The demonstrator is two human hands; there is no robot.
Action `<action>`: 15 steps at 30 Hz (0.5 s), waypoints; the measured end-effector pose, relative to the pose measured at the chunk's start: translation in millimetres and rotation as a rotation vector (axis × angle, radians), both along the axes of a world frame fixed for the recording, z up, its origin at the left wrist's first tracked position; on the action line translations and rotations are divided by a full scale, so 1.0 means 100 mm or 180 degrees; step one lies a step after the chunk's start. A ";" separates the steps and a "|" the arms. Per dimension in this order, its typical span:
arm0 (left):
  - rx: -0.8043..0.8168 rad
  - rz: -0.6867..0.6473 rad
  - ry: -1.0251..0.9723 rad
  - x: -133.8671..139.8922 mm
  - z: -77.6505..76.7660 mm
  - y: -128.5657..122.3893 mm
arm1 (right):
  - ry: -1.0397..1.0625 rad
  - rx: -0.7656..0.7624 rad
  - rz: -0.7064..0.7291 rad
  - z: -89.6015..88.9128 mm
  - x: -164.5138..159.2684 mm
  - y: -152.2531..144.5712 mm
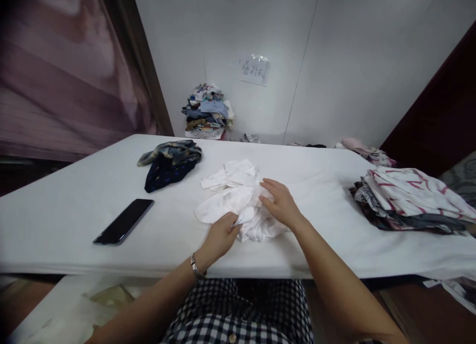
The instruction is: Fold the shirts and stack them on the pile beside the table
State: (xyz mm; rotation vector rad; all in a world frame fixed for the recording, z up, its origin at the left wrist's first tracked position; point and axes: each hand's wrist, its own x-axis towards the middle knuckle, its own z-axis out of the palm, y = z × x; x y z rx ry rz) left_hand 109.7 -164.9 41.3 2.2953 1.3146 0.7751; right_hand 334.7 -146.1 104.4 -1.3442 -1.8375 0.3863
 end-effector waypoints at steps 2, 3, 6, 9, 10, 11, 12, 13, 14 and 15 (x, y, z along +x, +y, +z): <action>0.0353 -0.0226 -0.0544 0.04 0.02 -0.07 | 0.0029 -0.0120 0.0230 0.09 -0.11 0.05; 0.0509 -0.0365 -0.0743 0.06 0.02 -0.12 | 0.0050 -0.0234 0.0393 0.13 -0.18 0.08; 0.0762 -0.0819 -0.0927 0.12 0.00 -0.25 | -0.0055 -0.0618 0.0942 0.23 -0.44 0.27; 0.0773 -0.1095 -0.0899 0.17 -0.06 -0.32 | -0.0721 -0.0902 0.1527 0.21 -0.81 0.47; 0.0758 -0.1119 -0.0904 0.18 -0.08 -0.33 | -0.1076 -0.0957 0.1647 0.18 -0.95 0.52; 0.0733 -0.1125 -0.0909 0.19 -0.09 -0.34 | -0.1437 -0.1017 0.1701 0.13 -1.10 0.54; 0.0702 -0.1125 -0.0905 0.20 -0.10 -0.34 | -0.1748 -0.1087 0.1690 0.07 -1.23 0.56; 0.0672 -0.1123 -0.0889 0.20 -0.11 -0.35 | -0.1969 -0.1167 0.1618 0.01 -1.36 0.56; 0.0645 -0.1127 -0.0864 0.19 -0.12 -0.36 | -0.2092 -0.1240 0.1512 -0.05 -1.46 0.56; 0.0619 -0.1147 -0.0838 0.18 -0.13 -0.37 | -0.2129 -0.1292 0.1400 -0.09 -1.54 0.57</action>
